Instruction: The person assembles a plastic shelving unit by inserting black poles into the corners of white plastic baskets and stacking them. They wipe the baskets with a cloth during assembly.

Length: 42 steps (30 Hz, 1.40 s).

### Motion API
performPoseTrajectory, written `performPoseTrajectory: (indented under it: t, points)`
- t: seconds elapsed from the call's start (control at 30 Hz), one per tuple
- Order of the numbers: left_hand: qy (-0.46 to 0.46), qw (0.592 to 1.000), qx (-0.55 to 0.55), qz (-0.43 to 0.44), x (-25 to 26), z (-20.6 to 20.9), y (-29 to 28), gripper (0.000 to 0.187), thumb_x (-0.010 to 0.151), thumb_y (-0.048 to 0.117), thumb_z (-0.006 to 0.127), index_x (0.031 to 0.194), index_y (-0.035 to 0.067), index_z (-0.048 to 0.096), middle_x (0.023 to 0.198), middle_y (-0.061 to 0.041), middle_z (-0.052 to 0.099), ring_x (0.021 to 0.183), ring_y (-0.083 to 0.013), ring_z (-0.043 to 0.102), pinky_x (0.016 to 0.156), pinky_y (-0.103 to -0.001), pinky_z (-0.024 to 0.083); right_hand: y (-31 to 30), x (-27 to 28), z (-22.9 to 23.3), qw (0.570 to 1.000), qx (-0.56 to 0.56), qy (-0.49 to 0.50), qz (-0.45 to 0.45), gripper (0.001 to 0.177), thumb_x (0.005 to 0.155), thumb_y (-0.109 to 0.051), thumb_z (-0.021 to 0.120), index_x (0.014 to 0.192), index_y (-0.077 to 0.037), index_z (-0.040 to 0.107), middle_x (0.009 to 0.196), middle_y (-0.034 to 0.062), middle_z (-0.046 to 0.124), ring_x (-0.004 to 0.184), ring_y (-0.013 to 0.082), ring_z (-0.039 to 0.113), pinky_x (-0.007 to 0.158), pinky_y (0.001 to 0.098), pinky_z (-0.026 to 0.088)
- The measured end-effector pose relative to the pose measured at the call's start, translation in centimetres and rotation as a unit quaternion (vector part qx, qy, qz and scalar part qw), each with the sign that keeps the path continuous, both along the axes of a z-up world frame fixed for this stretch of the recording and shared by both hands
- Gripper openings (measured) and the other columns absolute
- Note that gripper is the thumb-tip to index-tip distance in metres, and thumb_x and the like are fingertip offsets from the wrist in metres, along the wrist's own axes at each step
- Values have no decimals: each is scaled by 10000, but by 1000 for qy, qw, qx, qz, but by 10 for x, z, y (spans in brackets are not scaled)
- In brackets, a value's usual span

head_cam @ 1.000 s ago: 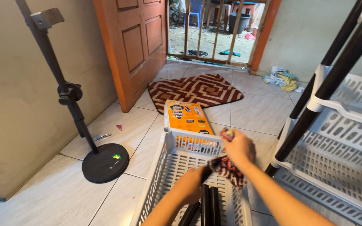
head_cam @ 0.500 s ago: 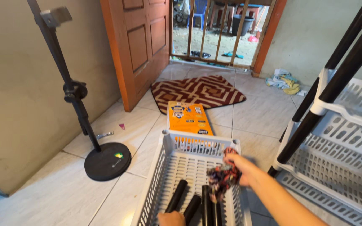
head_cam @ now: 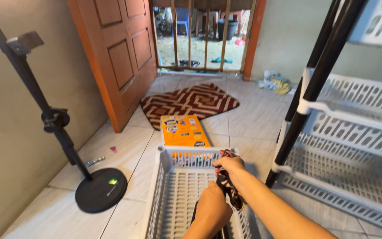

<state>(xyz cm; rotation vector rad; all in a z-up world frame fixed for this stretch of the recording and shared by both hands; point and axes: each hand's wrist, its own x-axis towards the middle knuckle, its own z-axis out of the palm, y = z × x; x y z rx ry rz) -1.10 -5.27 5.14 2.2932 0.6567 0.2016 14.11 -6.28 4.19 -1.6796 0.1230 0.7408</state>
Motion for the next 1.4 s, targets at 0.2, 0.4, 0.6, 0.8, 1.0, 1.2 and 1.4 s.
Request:
performPoseTrajectory:
  t: [0.2, 0.4, 0.6, 0.8, 1.0, 1.2, 1.4]
  points:
    - [-69, 907, -405, -88, -3, 16, 15, 237, 689, 71, 602, 867, 20, 454, 623, -93, 495, 541, -190, 512, 506, -305, 443, -23, 26, 28, 983, 148, 17, 110, 243, 691, -245, 655, 586, -98, 494, 439, 6, 456, 283, 89, 306, 276, 233, 191]
    - [-142, 793, -581, -118, -18, 27, 21, 169, 762, 173, 569, 879, 84, 483, 578, -15, 465, 430, -103, 441, 403, -243, 356, -18, 29, 57, 940, 336, 61, 29, 317, 652, -424, 582, 653, -119, 496, 488, 89, 563, 288, 130, 387, 231, 246, 233]
    - [-212, 763, -595, 137, 8, 48, 41, 715, 657, 689, 131, 969, 203, 552, 768, 37, 591, 698, -109, 515, 573, -305, 408, 22, -30, 78, 951, 252, -19, 176, 306, 685, -322, 664, 709, -113, 442, 570, 30, 465, 475, 150, 455, 448, 319, 423]
    - [-321, 751, -577, -2, 28, 42, 100, 557, 815, 612, 414, 936, 78, 516, 736, -18, 583, 629, -127, 529, 531, -264, 372, 21, -78, 89, 884, 65, -342, 311, 269, 580, -61, 569, 844, -92, 526, 669, -1, 557, 569, 105, 532, 506, 243, 441]
    - [-339, 687, -625, 150, 52, 37, 127, 322, 756, 319, 586, 906, 37, 540, 696, -114, 602, 462, -175, 489, 444, -322, 446, 3, -109, 108, 905, -31, -259, 337, 254, 563, -49, 613, 810, -17, 560, 614, 37, 562, 543, 142, 544, 495, 284, 445]
    - [-355, 635, -571, 380, 53, 16, 138, 368, 780, 286, 600, 804, -61, 481, 561, -126, 473, 389, -192, 423, 355, -327, 380, -20, -127, 101, 827, -151, -387, 379, 373, 566, -128, 624, 933, -111, 556, 666, 95, 613, 622, 217, 579, 577, 298, 460]
    - [-342, 579, -573, 469, 49, 18, 129, 365, 777, 264, 605, 636, -45, 473, 509, -79, 465, 364, -145, 406, 354, -277, 377, -32, -125, 87, 757, -226, -506, 346, 365, 667, -342, 651, 855, -49, 542, 709, 142, 608, 689, 296, 592, 621, 331, 458]
